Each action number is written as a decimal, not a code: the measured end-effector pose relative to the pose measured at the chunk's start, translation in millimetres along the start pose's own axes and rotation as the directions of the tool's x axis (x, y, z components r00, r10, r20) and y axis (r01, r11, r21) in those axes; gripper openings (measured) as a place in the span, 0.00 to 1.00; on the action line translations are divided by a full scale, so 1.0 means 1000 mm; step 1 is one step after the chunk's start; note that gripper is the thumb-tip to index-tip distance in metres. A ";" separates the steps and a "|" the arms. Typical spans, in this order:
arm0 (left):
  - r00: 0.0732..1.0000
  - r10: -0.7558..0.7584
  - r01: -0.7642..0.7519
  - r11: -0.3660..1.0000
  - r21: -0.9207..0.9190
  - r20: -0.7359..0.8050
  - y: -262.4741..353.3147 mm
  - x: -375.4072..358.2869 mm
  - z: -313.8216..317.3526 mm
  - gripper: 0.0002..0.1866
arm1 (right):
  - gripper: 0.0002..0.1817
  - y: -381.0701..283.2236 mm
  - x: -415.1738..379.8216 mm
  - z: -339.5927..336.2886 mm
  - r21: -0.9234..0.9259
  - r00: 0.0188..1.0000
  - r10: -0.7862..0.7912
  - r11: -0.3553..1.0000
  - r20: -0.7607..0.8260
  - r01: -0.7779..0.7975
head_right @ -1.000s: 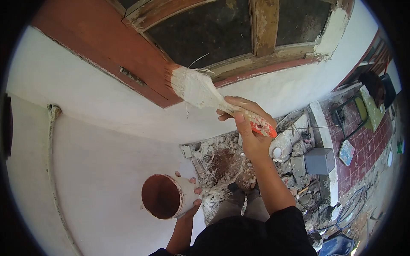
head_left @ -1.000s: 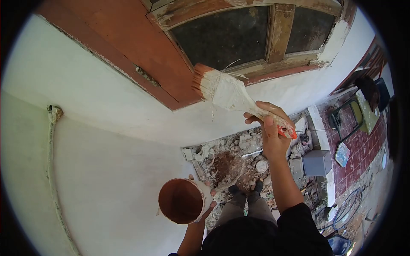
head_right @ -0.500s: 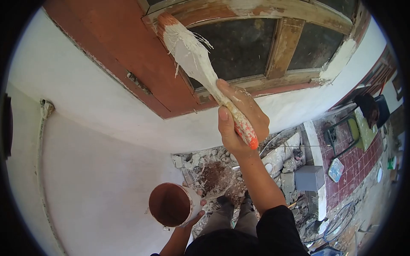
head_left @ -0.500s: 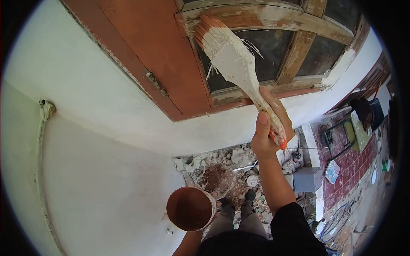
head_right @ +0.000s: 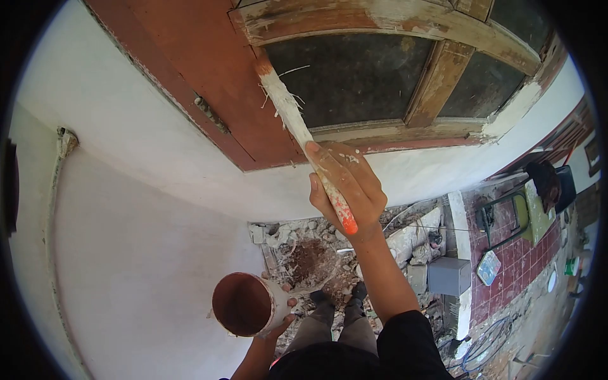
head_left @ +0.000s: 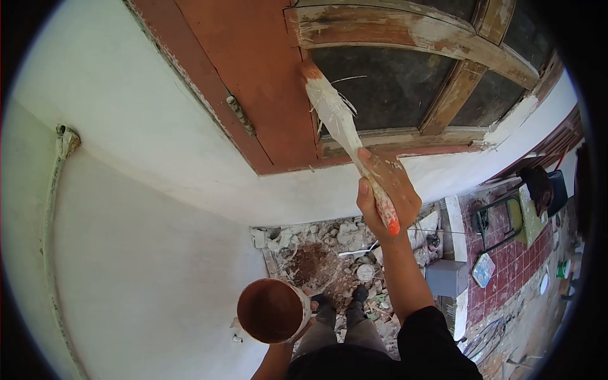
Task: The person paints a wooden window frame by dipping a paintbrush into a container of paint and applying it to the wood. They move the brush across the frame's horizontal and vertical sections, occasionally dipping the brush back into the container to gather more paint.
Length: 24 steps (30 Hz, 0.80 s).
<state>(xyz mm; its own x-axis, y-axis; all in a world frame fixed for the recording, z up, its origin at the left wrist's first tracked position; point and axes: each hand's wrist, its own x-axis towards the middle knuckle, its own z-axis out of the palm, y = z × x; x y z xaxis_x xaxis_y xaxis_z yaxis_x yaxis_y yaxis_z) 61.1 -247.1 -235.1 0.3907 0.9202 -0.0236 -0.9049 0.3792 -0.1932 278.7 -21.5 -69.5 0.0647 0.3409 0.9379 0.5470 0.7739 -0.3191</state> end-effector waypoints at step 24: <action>0.996 0.033 -0.027 0.997 0.073 -0.080 -0.021 -0.020 -0.019 0.31 | 0.23 -0.025 0.067 -0.024 0.086 0.996 -0.086 0.993 0.003 0.086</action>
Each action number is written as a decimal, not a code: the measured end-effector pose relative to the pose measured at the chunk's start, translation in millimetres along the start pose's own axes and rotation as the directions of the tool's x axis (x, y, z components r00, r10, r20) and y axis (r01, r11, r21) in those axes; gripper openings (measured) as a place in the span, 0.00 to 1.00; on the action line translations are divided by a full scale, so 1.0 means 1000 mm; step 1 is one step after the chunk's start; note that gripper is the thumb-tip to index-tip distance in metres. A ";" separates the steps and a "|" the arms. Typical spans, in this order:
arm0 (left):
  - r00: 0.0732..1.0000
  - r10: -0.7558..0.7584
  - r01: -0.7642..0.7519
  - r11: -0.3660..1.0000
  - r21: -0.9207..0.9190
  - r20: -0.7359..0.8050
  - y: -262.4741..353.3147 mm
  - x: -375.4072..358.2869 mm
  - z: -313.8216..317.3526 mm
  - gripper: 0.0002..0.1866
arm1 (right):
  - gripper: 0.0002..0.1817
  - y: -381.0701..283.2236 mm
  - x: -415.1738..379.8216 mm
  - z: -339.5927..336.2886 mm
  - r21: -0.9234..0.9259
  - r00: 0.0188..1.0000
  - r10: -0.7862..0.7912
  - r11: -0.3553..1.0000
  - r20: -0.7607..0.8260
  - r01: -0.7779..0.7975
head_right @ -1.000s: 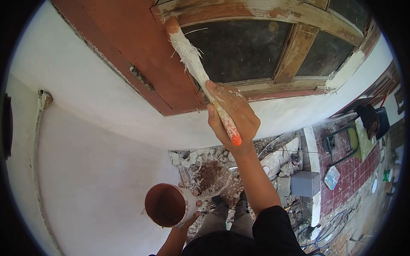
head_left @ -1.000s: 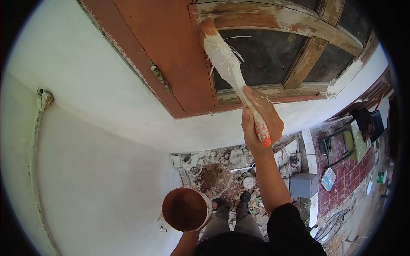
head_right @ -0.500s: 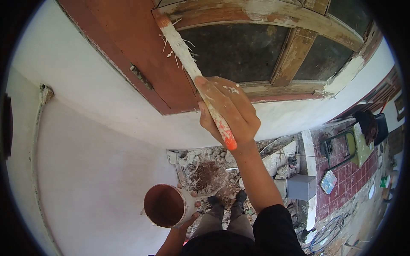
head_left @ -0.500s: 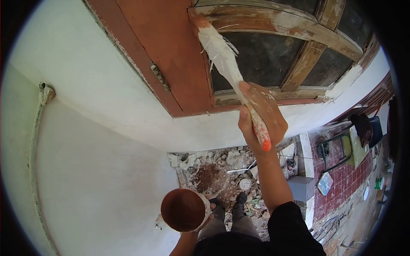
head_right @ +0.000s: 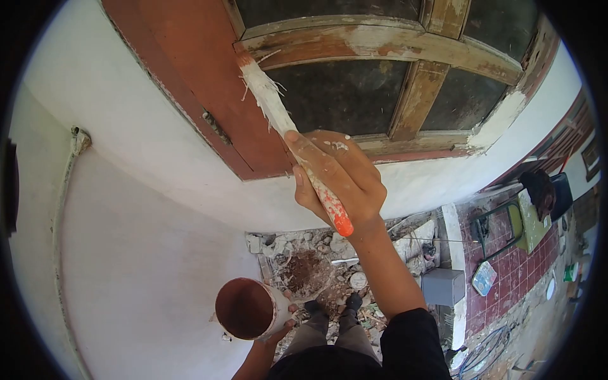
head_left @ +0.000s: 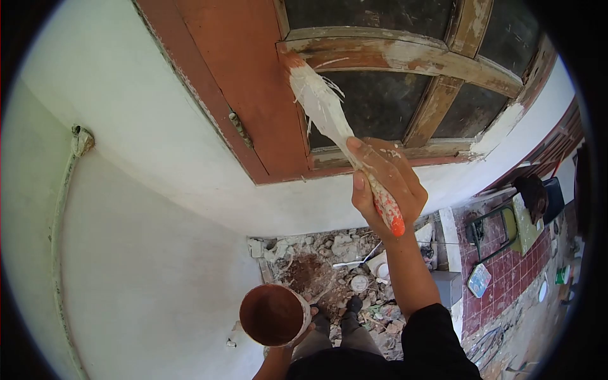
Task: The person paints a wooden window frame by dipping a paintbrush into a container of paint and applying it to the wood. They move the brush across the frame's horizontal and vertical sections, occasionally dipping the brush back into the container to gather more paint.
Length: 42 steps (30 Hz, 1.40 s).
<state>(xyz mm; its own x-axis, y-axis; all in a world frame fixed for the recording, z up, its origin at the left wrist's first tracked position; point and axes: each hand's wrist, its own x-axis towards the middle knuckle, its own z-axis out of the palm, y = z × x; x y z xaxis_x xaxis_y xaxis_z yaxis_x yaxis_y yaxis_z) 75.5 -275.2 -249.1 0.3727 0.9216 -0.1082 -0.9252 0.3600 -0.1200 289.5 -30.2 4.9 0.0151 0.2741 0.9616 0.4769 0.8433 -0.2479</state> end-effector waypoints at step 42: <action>0.994 -0.106 0.103 0.989 0.108 0.032 0.008 -0.008 0.015 0.40 | 0.33 0.016 0.068 -0.062 -0.298 0.726 -0.281 0.775 0.627 0.557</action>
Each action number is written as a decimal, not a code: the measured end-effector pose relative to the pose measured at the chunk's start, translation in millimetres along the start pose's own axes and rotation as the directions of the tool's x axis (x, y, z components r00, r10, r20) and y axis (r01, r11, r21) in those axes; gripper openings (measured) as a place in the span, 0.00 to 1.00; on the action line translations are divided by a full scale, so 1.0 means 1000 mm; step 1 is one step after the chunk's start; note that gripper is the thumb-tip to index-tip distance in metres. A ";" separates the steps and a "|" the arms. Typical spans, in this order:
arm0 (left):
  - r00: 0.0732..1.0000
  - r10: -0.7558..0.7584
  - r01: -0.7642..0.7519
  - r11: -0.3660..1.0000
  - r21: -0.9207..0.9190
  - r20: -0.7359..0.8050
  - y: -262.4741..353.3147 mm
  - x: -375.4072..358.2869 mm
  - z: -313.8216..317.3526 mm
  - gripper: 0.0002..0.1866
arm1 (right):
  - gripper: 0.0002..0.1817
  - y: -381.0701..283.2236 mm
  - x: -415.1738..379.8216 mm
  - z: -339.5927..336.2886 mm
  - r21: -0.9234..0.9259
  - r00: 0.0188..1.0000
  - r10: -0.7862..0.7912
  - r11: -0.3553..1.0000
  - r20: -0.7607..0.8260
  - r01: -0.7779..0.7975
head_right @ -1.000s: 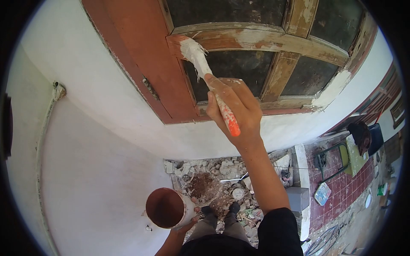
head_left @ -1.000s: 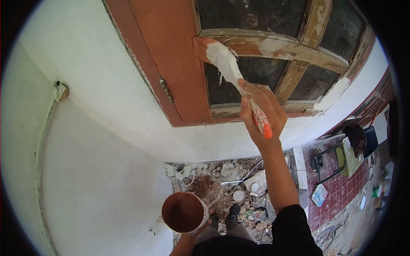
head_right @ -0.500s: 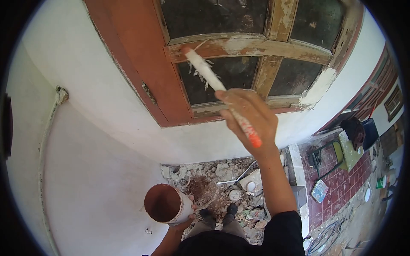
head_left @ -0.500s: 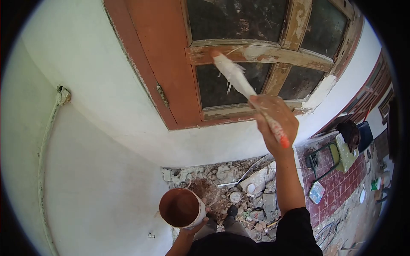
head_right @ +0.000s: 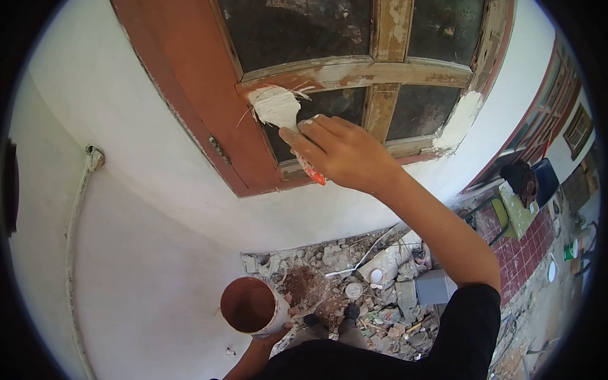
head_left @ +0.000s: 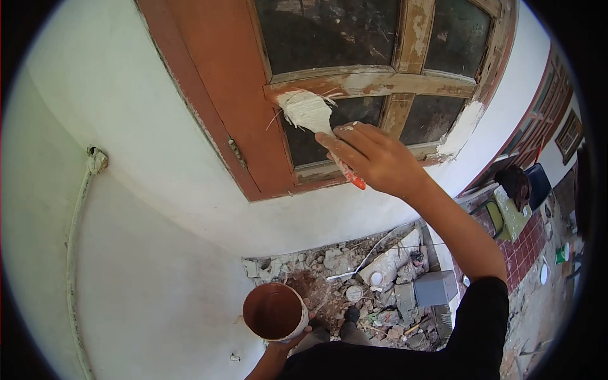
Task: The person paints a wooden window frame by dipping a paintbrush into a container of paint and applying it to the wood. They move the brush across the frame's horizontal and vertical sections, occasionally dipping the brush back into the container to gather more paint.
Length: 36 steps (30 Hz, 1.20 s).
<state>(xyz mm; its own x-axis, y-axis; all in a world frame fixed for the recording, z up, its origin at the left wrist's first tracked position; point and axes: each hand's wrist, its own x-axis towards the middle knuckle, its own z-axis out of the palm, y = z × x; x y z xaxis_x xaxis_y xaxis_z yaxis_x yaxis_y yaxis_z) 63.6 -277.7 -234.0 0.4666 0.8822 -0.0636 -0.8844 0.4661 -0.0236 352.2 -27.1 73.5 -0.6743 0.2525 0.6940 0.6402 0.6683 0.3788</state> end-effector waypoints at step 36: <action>0.963 -0.184 0.225 0.950 -0.217 0.195 0.010 0.019 0.049 0.37 | 0.17 -0.007 -0.003 -0.057 -0.105 0.992 0.029 0.994 0.120 -0.016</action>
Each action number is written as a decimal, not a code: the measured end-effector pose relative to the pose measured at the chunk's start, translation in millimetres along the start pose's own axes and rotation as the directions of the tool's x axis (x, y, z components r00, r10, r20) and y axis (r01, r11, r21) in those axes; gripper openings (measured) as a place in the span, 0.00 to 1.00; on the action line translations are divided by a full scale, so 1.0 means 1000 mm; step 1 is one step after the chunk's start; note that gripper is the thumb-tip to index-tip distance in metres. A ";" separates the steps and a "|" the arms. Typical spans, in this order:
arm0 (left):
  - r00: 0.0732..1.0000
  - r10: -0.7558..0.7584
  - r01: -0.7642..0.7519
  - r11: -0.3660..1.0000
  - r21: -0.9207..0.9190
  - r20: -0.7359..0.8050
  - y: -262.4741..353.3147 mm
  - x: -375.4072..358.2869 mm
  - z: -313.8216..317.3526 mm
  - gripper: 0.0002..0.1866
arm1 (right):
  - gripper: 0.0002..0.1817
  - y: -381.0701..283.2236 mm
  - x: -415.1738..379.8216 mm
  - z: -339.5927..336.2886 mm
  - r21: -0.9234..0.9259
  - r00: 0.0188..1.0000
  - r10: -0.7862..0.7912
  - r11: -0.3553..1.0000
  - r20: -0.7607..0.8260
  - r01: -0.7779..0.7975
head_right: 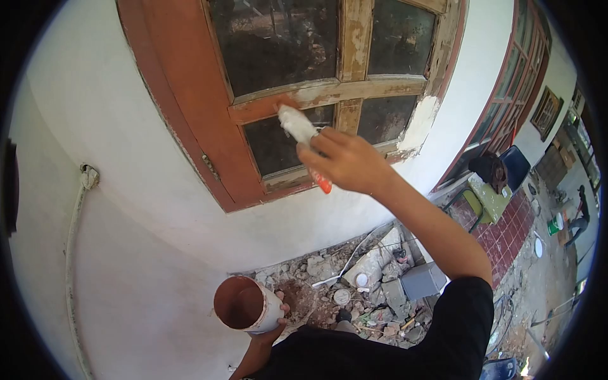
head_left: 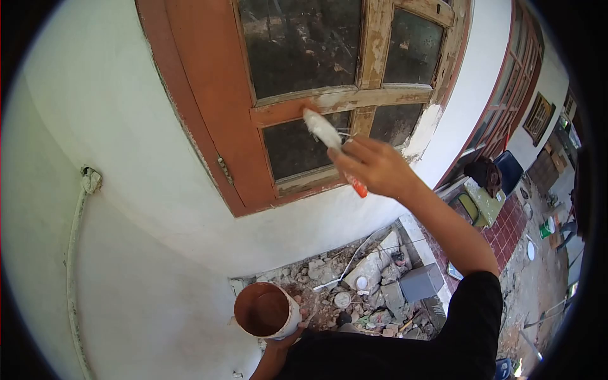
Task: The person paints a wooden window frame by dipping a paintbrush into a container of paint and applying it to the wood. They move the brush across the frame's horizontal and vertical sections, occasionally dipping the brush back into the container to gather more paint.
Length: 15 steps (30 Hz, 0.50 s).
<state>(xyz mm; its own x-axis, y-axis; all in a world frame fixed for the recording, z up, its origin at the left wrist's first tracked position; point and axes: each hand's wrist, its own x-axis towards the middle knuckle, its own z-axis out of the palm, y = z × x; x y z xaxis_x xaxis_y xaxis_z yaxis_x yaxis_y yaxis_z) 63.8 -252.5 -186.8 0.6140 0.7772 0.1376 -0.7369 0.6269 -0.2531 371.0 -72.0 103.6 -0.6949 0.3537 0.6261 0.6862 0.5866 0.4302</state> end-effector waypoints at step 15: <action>0.985 0.132 -0.129 0.991 0.032 -0.112 0.020 -0.029 0.001 0.32 | 0.16 -0.150 -0.071 0.100 0.609 0.887 0.460 0.694 0.035 -0.383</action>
<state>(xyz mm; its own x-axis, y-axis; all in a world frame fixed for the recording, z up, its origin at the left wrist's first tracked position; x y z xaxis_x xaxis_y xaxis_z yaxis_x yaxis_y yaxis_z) 30.5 -262.6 -195.2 0.5395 0.8419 -0.0054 -0.8185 0.5230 -0.2376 295.9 -112.1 -70.2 -0.3086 0.6090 0.7307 0.6115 0.7154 -0.3380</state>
